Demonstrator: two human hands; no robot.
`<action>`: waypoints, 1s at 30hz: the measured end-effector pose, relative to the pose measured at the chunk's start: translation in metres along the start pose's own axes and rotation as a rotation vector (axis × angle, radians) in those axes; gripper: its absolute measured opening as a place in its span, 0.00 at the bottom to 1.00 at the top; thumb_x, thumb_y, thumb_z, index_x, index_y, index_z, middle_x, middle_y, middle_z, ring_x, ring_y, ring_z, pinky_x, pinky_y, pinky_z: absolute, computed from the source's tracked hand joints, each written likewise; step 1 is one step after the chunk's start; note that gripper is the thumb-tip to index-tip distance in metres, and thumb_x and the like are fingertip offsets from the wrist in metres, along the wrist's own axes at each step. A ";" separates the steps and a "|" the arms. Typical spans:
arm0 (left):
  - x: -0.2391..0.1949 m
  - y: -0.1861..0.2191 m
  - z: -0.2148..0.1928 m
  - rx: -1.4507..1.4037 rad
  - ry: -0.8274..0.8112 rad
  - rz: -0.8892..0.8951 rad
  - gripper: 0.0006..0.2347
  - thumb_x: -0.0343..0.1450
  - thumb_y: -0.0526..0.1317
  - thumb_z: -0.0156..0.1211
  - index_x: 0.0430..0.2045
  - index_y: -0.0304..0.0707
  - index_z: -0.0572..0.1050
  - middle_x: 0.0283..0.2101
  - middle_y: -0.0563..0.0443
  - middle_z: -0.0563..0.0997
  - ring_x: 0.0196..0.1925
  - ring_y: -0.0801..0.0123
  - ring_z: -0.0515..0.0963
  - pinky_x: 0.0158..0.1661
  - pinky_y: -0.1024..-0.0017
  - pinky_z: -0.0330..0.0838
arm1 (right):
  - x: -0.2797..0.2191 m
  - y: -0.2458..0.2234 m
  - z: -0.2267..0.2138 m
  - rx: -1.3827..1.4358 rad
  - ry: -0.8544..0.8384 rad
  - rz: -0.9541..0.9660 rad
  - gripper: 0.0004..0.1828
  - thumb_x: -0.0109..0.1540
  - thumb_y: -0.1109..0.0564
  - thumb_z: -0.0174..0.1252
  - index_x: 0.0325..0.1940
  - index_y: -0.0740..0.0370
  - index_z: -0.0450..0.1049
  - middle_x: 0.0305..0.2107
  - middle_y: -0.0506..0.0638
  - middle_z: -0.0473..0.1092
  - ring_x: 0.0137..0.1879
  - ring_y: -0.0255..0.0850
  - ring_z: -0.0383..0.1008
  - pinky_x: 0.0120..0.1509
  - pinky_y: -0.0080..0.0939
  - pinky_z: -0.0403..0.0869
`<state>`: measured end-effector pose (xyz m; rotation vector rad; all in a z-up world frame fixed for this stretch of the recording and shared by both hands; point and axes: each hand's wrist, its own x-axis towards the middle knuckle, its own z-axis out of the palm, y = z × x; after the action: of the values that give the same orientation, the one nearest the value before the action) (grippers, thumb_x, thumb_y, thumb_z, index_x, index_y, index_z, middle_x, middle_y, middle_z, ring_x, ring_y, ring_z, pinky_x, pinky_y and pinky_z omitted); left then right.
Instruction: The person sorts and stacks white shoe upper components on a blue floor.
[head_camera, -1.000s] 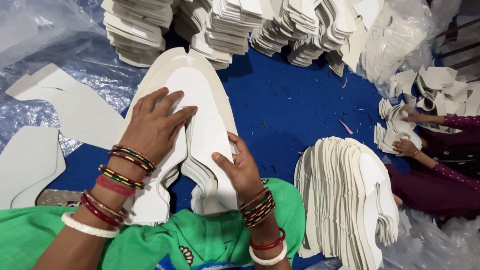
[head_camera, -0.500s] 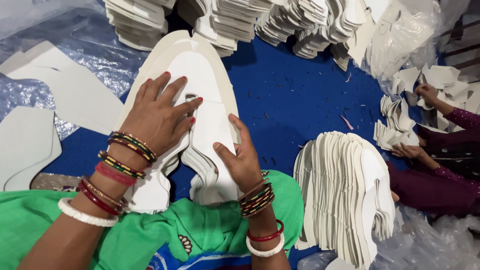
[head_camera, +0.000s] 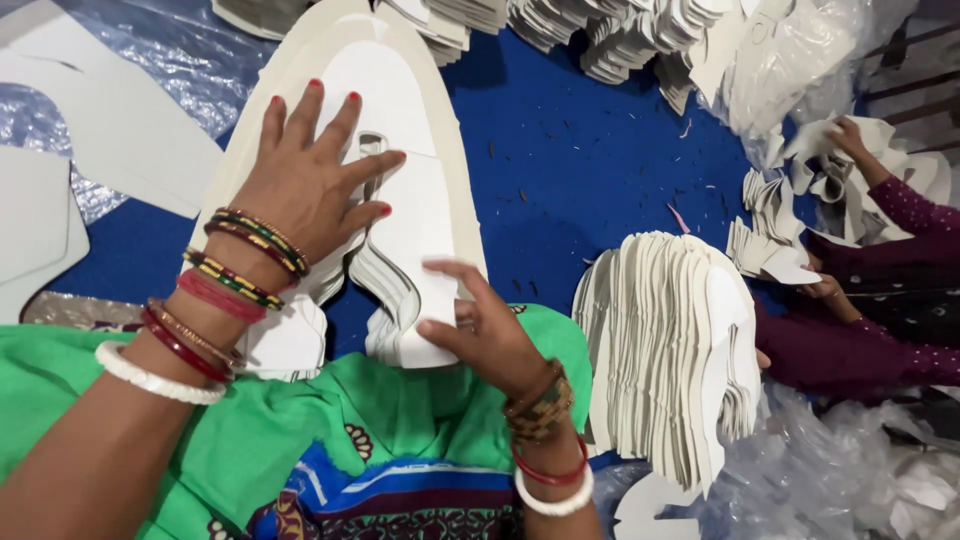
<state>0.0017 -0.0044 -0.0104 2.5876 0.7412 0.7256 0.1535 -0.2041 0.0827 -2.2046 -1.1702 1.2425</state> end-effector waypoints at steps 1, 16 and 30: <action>-0.001 0.000 0.003 -0.004 -0.001 -0.008 0.26 0.67 0.55 0.64 0.63 0.61 0.75 0.70 0.33 0.64 0.73 0.31 0.55 0.67 0.35 0.47 | -0.008 0.008 0.000 -0.004 -0.007 0.004 0.38 0.64 0.60 0.68 0.76 0.55 0.62 0.25 0.63 0.58 0.30 0.41 0.55 0.31 0.39 0.57; -0.006 -0.006 0.023 0.021 0.018 -0.024 0.23 0.71 0.57 0.60 0.63 0.65 0.74 0.75 0.34 0.61 0.78 0.35 0.49 0.71 0.36 0.39 | -0.028 0.053 0.037 0.546 0.096 -0.071 0.20 0.64 0.66 0.59 0.61 0.64 0.69 0.34 0.44 0.73 0.42 0.31 0.76 0.41 0.31 0.76; -0.011 -0.002 0.014 0.011 0.051 0.000 0.22 0.73 0.55 0.58 0.65 0.63 0.73 0.76 0.34 0.62 0.79 0.35 0.51 0.72 0.35 0.40 | -0.033 0.006 0.049 -0.499 0.537 -0.087 0.17 0.61 0.48 0.72 0.41 0.60 0.74 0.35 0.55 0.72 0.43 0.49 0.75 0.47 0.48 0.73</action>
<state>0.0007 -0.0121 -0.0271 2.5874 0.7629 0.7923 0.1066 -0.2378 0.0695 -2.5596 -1.4152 0.2854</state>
